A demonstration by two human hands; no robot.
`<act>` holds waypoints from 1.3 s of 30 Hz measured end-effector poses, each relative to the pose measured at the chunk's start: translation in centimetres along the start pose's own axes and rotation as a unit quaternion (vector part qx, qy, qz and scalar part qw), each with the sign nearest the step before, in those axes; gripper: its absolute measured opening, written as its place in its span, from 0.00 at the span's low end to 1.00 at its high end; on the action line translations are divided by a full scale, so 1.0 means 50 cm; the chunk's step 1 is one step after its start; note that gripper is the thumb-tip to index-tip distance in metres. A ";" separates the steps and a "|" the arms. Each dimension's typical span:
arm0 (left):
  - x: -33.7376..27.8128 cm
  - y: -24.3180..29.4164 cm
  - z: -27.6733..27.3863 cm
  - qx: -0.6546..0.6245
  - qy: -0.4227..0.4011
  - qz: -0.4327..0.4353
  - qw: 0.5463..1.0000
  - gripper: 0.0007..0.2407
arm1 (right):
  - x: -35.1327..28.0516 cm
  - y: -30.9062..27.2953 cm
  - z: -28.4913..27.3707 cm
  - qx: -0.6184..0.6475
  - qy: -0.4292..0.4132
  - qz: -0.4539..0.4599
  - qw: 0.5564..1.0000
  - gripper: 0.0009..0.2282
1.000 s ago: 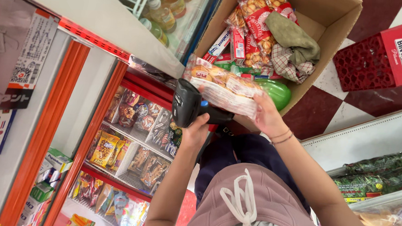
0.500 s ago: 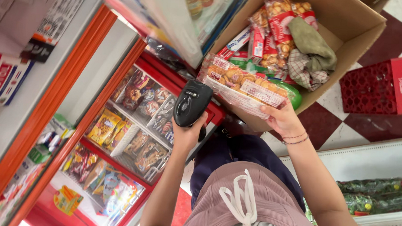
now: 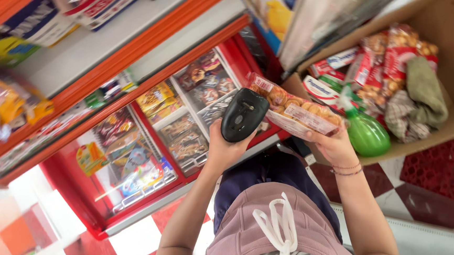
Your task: The person sprays a green bottle, wipes the glass lid of a chest freezer with a green cloth and a checkered cloth, then scans bags of snacks with a handheld scanner.
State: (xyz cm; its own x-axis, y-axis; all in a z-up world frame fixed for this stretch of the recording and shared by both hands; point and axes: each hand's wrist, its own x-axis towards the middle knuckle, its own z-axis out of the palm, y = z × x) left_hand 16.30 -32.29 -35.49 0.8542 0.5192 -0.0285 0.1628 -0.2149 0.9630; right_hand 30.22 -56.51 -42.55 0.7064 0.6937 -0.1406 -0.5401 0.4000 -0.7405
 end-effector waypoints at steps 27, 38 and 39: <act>-0.064 -0.080 -0.408 -0.562 0.144 0.052 0.813 0.26 | 0.234 0.118 0.449 0.067 -0.083 0.099 0.989 0.26; -0.096 0.010 -0.645 -0.418 -0.073 0.036 0.905 0.40 | 0.261 0.225 0.528 -0.205 -0.219 0.069 0.952 0.16; -0.097 0.036 -0.643 -0.419 -0.072 0.037 0.905 0.40 | 0.260 0.239 0.534 -0.205 -0.221 0.069 0.951 0.16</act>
State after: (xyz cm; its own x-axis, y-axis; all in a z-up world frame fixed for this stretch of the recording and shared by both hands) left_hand -3.44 -8.60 -25.01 0.9124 0.4036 0.0684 -0.2778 0.4878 0.8276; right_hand 20.73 -26.74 -35.68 0.3319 0.9428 -0.0328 -0.3256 0.0818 -0.9420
